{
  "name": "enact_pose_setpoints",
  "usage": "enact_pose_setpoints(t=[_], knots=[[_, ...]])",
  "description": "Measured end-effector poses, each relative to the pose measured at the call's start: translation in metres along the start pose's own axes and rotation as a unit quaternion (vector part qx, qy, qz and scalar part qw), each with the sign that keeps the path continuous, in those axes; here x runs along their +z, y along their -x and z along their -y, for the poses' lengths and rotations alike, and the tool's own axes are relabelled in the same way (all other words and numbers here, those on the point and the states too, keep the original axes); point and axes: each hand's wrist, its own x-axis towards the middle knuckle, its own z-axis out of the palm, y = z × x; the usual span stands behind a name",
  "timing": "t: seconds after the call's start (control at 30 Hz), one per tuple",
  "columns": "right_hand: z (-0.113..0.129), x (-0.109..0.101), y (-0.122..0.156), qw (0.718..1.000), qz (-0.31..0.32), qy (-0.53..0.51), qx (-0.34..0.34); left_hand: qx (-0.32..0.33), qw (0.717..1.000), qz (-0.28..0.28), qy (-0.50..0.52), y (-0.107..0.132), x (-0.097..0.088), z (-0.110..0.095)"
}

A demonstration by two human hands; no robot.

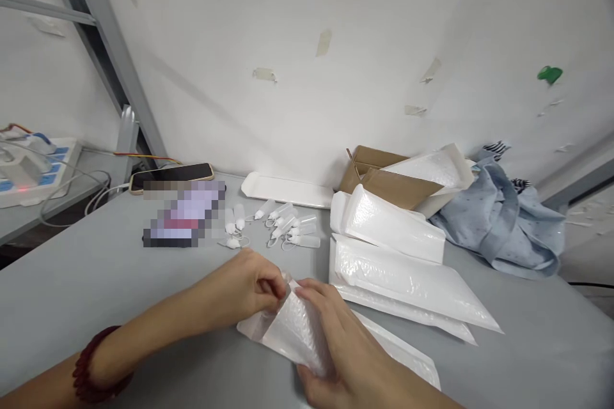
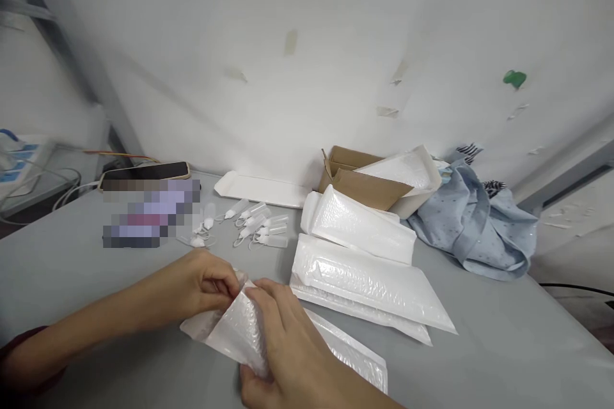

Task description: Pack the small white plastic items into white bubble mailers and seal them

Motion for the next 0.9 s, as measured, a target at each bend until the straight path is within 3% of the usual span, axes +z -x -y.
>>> enact_pose_setpoints(t=[0.07,0.2,0.43,0.53,0.73,0.83,0.9], knots=[[0.002,-0.002,0.0,1.0,0.01,0.01,0.007,0.025,0.997,-0.013,-0.072,0.001,-0.001,0.001],[0.004,-0.005,0.002,0.999,0.024,0.033,0.014,0.076,0.987,0.014,-0.143,0.001,0.0,0.001],[0.006,-0.004,0.001,0.998,0.026,0.051,0.009,0.151,0.987,0.033,-0.049,0.001,0.014,-0.003],[0.006,-0.003,0.001,0.999,0.023,0.046,0.005,0.137,0.988,0.073,0.019,0.002,0.014,-0.008],[0.007,-0.004,0.0,0.999,0.017,0.038,0.004,0.036,0.969,0.171,0.174,0.004,0.003,-0.015],[0.009,-0.007,-0.001,0.999,0.028,0.036,0.015,-0.007,0.978,0.105,0.18,0.0,-0.006,-0.009],[0.01,-0.008,-0.001,0.998,0.034,0.042,0.018,-0.019,0.993,-0.022,0.116,-0.005,-0.012,0.0]])
